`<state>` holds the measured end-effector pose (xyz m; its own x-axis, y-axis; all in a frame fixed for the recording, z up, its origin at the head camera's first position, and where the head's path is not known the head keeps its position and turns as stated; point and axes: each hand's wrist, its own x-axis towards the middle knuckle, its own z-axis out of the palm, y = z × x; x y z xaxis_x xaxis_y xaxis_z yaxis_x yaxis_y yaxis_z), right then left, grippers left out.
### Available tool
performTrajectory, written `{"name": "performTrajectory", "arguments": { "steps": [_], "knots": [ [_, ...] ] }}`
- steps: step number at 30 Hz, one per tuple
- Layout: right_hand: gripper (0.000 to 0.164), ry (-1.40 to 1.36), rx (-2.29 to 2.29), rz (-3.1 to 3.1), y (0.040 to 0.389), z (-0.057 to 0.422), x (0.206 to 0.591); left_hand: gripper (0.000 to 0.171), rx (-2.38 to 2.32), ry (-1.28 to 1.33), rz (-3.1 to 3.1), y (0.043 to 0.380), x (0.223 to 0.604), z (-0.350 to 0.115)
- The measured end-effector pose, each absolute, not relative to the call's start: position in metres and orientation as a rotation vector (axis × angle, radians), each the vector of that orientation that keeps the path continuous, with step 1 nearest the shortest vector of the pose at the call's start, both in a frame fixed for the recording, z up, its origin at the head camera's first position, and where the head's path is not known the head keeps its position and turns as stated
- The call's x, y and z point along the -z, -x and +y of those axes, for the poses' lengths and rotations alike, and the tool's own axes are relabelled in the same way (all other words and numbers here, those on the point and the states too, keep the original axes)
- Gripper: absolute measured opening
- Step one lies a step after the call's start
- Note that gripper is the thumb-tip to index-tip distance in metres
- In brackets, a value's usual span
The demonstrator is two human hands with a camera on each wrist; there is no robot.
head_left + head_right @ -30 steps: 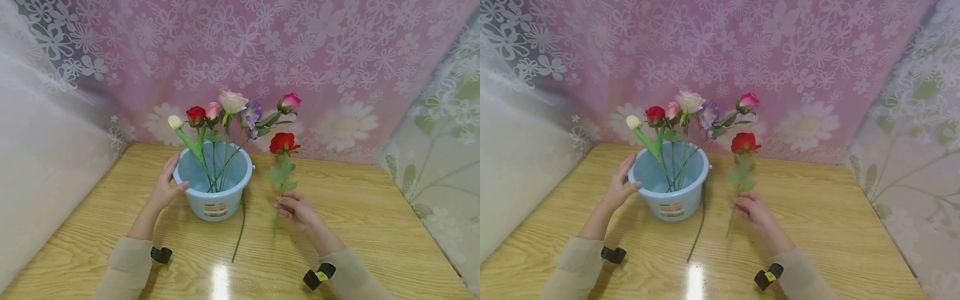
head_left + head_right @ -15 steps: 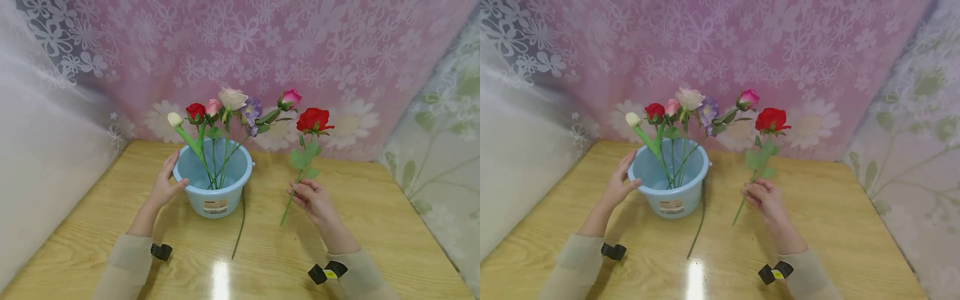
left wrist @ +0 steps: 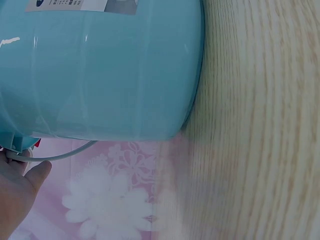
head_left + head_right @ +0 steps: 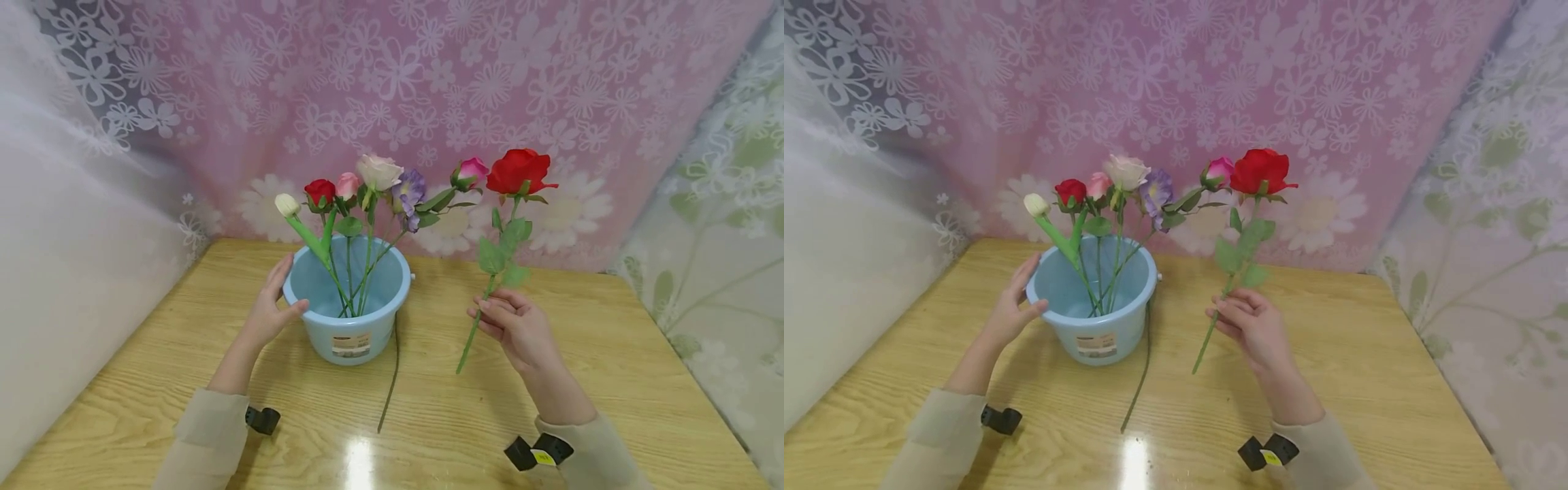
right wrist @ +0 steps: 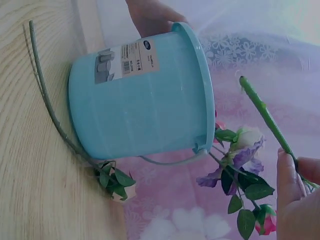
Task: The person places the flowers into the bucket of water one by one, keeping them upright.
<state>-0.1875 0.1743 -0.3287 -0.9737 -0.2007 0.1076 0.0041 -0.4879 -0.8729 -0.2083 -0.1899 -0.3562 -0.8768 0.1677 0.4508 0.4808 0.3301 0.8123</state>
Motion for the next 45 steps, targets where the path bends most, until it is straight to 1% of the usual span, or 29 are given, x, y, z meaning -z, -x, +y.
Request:
{"name": "performTrajectory", "arguments": {
  "steps": [9,17,26,32,45],
  "knots": [
    [0.016,0.317,2.549,1.61,0.191,0.156,0.316,0.076,1.561,0.578,-2.305,0.209,0.359,-0.191],
    [0.01,0.275,2.533,1.686,0.197,0.143,0.302,0.076,1.546,0.59,-2.307,0.209,0.358,-0.191],
    [0.015,0.355,2.546,1.701,0.206,0.125,0.292,0.077,1.552,0.594,-2.316,0.21,0.358,-0.191],
    [0.014,0.431,2.558,1.719,0.21,0.11,0.286,0.076,1.552,0.599,-2.304,0.21,0.358,-0.19],
    [0.011,0.459,2.552,1.828,0.228,0.083,0.282,0.076,1.539,0.594,-2.302,0.209,0.358,-0.19]
  ]
}}
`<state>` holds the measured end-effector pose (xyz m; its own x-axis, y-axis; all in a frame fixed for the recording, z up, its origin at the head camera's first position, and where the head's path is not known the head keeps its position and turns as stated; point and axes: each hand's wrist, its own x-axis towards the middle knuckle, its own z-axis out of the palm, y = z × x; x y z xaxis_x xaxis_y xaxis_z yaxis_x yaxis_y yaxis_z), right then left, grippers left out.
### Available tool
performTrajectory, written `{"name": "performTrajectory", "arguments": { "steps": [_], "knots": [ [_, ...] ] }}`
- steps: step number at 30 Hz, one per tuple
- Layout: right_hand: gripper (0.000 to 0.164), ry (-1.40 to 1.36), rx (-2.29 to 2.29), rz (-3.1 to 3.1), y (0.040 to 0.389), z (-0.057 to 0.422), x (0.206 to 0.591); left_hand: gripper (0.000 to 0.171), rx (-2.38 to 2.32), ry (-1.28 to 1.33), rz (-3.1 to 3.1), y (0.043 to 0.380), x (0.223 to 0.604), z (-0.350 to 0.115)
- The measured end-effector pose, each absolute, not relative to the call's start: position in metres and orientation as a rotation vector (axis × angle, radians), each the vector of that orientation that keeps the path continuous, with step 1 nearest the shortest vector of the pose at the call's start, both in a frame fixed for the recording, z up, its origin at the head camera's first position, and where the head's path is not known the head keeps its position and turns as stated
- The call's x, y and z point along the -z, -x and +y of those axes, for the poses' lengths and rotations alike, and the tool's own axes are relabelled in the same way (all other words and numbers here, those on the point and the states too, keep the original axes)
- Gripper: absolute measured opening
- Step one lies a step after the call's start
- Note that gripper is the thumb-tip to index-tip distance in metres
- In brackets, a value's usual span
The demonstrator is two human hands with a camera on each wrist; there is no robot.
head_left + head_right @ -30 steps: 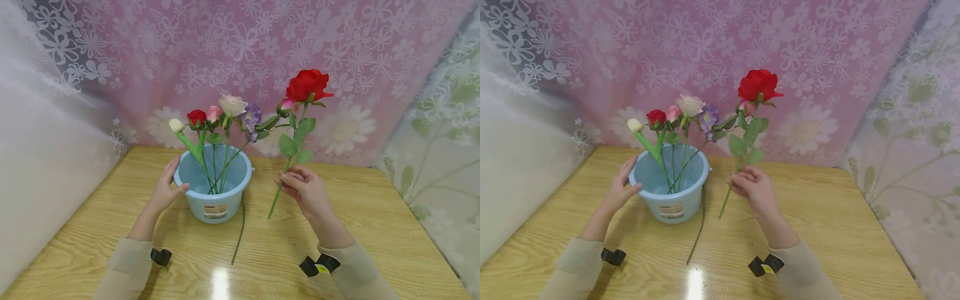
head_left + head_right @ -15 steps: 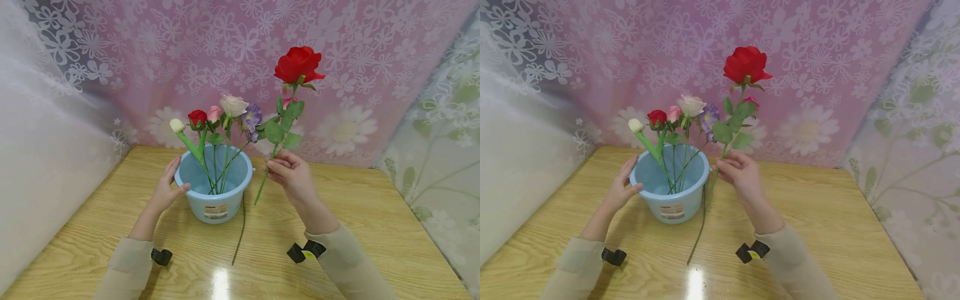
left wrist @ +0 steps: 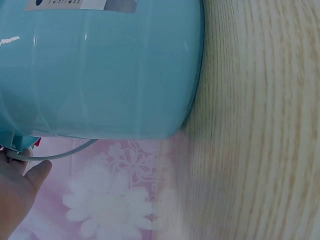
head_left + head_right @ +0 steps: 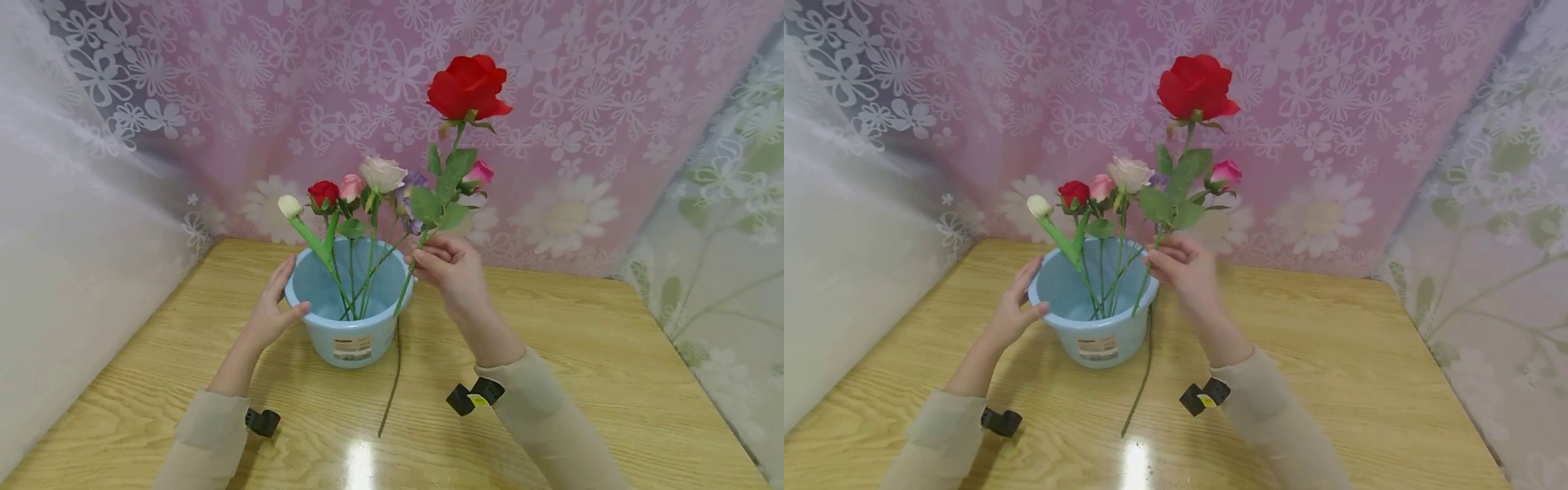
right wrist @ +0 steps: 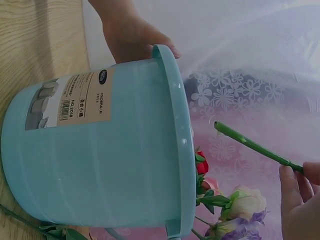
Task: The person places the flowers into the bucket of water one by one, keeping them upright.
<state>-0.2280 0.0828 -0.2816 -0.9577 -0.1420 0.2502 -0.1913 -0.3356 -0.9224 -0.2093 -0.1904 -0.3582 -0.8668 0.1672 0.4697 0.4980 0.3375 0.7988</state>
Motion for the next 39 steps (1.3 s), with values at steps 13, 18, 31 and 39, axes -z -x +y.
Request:
{"name": "performTrajectory", "arguments": {
  "steps": [13,18,31,39],
  "knots": [
    [0.017,-0.36,-2.455,-1.947,0.239,0.057,0.287,0.079,1.507,0.594,-2.321,0.222,0.376,-0.2],
    [0.018,-0.359,-2.431,-1.985,0.242,0.048,0.294,0.08,1.506,0.609,-2.302,0.231,0.387,-0.205],
    [0.021,-0.378,-2.34,-2.116,0.241,0.036,0.31,0.079,1.553,0.599,-2.306,0.211,0.36,-0.192],
    [0.023,-0.447,-2.251,-2.19,0.239,0.029,0.315,0.076,1.551,0.595,-2.302,0.21,0.359,-0.191]
  ]
}}
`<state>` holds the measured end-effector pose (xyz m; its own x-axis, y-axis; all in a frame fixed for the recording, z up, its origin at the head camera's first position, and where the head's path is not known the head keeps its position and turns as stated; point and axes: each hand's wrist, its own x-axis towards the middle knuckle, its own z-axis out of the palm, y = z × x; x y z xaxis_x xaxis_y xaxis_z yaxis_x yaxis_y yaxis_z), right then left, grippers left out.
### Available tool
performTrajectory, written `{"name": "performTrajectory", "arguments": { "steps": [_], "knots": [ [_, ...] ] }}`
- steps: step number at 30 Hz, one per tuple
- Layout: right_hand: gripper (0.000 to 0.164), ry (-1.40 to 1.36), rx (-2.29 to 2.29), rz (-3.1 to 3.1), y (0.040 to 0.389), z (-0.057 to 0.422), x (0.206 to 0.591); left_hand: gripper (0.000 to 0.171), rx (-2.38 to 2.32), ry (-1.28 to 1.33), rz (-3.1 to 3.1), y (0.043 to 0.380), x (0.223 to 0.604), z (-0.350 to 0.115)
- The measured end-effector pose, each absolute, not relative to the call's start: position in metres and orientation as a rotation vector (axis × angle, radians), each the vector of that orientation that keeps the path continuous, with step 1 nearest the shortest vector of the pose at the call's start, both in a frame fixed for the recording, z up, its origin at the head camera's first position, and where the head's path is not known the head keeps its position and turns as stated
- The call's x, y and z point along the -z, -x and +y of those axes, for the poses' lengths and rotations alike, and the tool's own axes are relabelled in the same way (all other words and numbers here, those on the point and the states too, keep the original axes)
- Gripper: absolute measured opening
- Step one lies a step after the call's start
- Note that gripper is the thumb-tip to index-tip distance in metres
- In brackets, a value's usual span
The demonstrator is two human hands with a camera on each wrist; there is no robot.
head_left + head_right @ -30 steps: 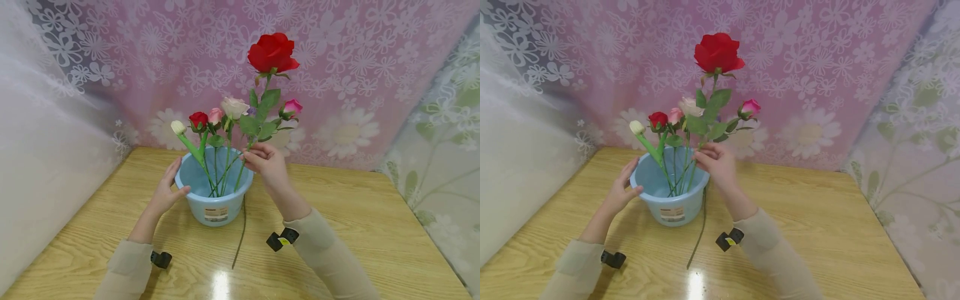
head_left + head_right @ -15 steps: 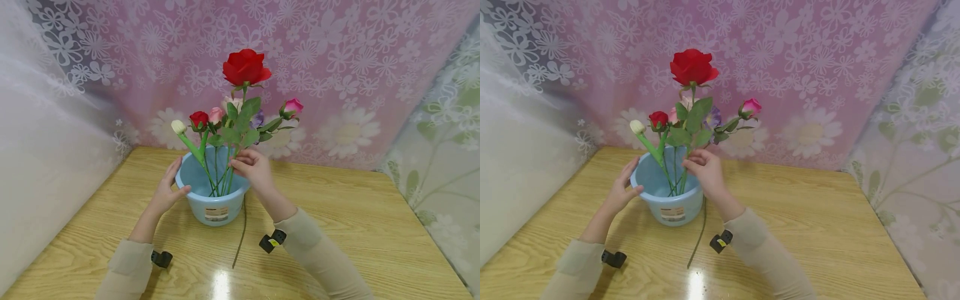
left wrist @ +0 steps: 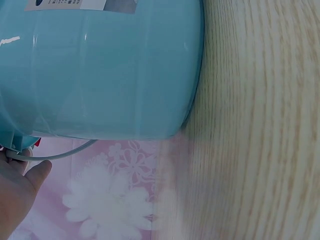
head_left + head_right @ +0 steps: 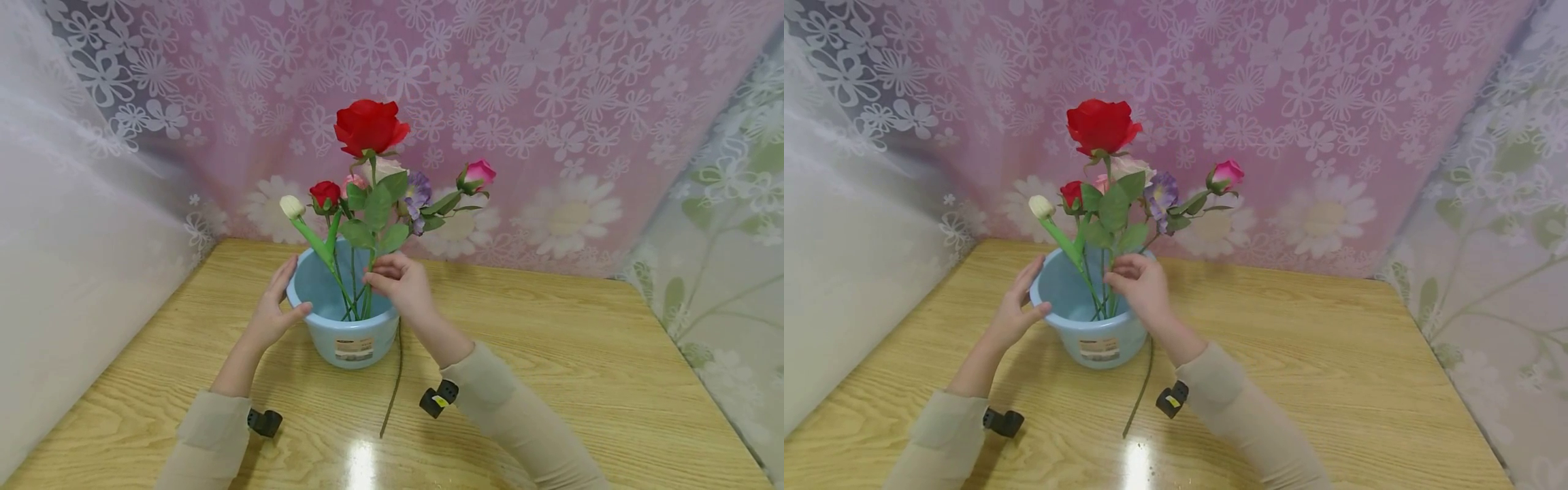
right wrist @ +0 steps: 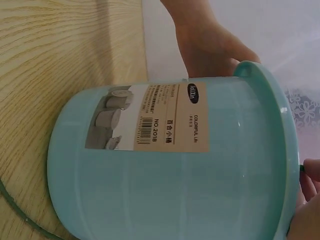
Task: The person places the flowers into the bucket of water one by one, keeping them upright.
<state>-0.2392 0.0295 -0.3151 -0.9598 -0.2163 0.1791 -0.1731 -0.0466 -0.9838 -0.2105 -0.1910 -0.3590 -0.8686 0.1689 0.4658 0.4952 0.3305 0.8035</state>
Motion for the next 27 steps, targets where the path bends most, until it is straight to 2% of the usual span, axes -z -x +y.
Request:
{"name": "performTrajectory", "arguments": {
  "steps": [10,18,27],
  "knots": [
    [0.024,0.487,2.128,2.196,0.2356,0.0264,0.3151,0.075,1.554,0.592,-2.288,0.2117,0.3597,-0.1916],
    [0.019,0.515,2.088,2.262,0.235,0.0243,0.3174,0.076,1.56,0.589,-2.293,0.2107,0.3595,-0.1906],
    [0.022,0.487,2.042,2.302,0.2352,0.0231,0.3171,0.076,1.562,0.581,-2.302,0.2104,0.3593,-0.1904]
  ]
}}
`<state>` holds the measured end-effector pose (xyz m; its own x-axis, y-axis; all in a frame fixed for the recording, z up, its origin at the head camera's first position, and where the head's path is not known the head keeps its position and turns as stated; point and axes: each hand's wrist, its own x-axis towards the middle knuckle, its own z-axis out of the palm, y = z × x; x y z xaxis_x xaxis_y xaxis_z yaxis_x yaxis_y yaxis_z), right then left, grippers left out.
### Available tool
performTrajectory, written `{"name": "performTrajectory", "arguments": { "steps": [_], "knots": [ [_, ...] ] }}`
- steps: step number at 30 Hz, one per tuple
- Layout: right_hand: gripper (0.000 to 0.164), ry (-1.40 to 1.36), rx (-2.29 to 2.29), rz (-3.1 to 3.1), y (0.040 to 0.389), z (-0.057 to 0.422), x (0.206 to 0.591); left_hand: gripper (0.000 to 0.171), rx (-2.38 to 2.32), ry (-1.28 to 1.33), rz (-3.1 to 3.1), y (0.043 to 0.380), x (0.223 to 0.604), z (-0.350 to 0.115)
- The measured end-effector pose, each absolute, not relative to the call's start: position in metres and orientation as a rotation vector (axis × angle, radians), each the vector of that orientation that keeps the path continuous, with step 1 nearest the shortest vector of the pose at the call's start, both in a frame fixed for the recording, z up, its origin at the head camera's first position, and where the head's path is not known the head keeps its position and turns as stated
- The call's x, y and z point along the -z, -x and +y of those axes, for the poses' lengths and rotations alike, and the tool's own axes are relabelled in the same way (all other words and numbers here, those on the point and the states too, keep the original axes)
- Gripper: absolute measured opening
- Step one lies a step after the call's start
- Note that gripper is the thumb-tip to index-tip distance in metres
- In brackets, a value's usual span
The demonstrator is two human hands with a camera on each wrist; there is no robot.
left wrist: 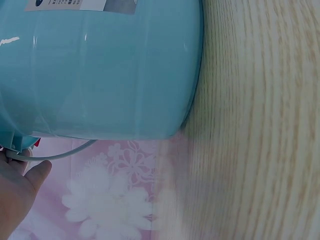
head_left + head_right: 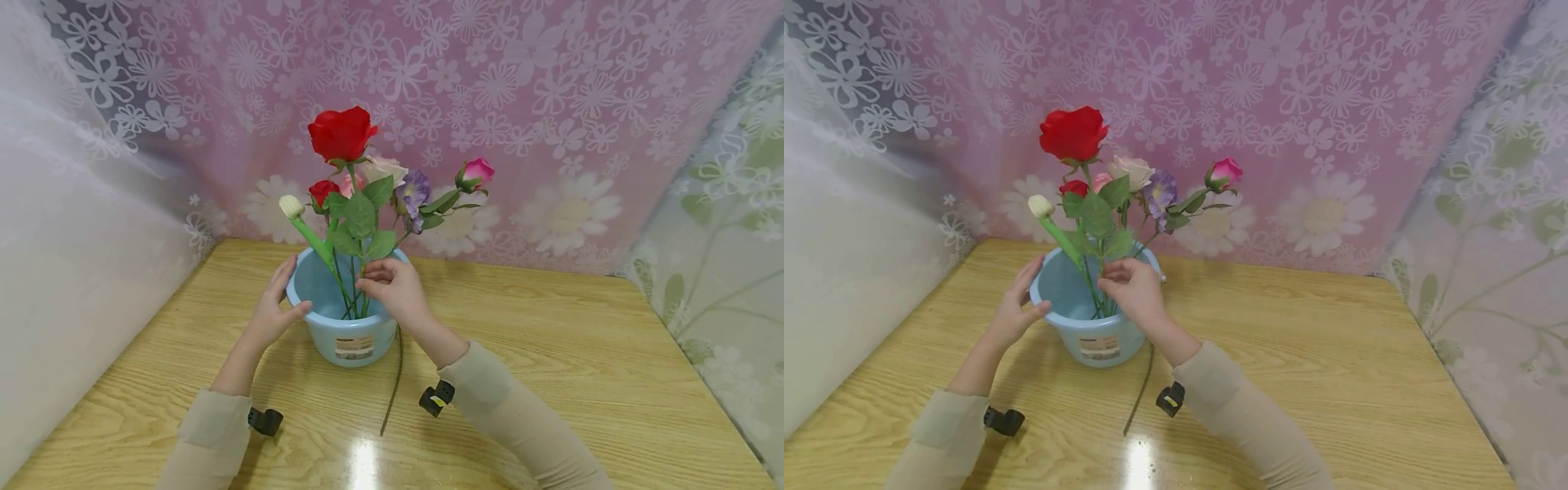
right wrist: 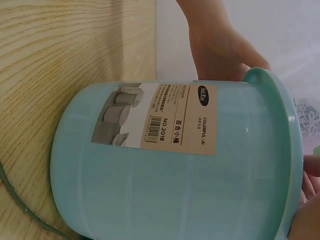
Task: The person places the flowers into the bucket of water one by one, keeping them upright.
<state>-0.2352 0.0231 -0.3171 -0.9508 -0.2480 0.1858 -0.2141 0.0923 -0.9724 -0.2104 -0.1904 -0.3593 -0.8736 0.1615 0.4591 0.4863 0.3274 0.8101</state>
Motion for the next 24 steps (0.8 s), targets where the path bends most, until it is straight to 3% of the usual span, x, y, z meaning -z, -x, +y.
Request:
{"name": "performTrajectory", "arguments": {
  "steps": [24],
  "knots": [
    [0.014,0.646,1.885,2.475,0.2313,0.0261,0.318,0.072,1.543,0.623,-2.276,0.2095,0.3591,-0.1903]
  ]
}}
